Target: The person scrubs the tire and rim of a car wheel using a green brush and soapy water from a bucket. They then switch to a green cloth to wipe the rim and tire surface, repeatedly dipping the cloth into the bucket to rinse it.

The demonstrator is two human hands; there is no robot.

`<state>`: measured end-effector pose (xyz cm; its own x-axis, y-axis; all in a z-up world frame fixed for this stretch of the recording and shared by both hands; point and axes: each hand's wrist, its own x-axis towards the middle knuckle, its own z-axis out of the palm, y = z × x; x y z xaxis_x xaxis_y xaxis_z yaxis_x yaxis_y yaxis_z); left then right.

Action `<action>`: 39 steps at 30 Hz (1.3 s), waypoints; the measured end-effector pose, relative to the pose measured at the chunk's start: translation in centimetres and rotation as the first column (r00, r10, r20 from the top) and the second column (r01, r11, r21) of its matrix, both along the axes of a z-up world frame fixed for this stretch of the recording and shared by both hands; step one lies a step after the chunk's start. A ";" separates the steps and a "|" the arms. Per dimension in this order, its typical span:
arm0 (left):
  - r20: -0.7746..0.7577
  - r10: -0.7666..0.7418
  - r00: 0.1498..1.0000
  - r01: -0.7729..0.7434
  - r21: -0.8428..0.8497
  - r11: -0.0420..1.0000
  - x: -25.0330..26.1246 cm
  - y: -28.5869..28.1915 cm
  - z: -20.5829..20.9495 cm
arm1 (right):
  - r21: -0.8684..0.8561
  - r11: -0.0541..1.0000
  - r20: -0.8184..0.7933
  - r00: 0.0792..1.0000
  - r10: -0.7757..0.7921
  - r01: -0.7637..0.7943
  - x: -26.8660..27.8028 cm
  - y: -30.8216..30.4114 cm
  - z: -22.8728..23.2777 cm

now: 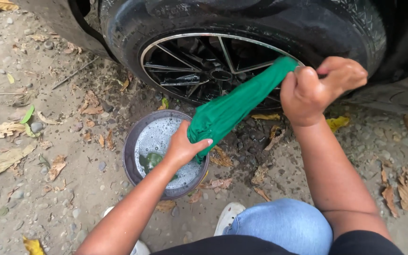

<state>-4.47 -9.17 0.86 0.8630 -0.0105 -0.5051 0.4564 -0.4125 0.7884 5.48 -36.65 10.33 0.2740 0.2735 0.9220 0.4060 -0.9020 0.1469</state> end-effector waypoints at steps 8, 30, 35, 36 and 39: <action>0.067 0.027 0.997 -0.026 -0.016 1.000 -0.7 0.1 -2.0 | -0.146 0.987 -0.097 0.992 -0.082 0.067 3.0 4.9 -7.1; 0.881 0.020 0.473 -0.013 -0.015 1.000 10.1 -13.3 -0.1 | 0.991 0.118 -0.116 -0.025 0.993 0.071 -5.1 -0.7 -14.8; 0.792 0.157 0.590 -0.204 -0.042 0.978 12.1 -16.7 -0.6 | 0.939 -0.174 0.231 -0.168 0.958 0.297 -4.7 1.1 -19.6; 0.753 0.198 0.627 -0.246 -0.050 0.968 12.2 -17.3 -0.1 | 0.924 -0.202 0.262 -0.153 0.953 0.325 -4.5 0.8 -19.0; 0.556 0.305 0.773 -0.310 -0.089 0.947 13.2 -18.1 -1.1 | 0.858 -0.294 0.371 -0.114 0.922 0.421 -4.8 0.4 -20.7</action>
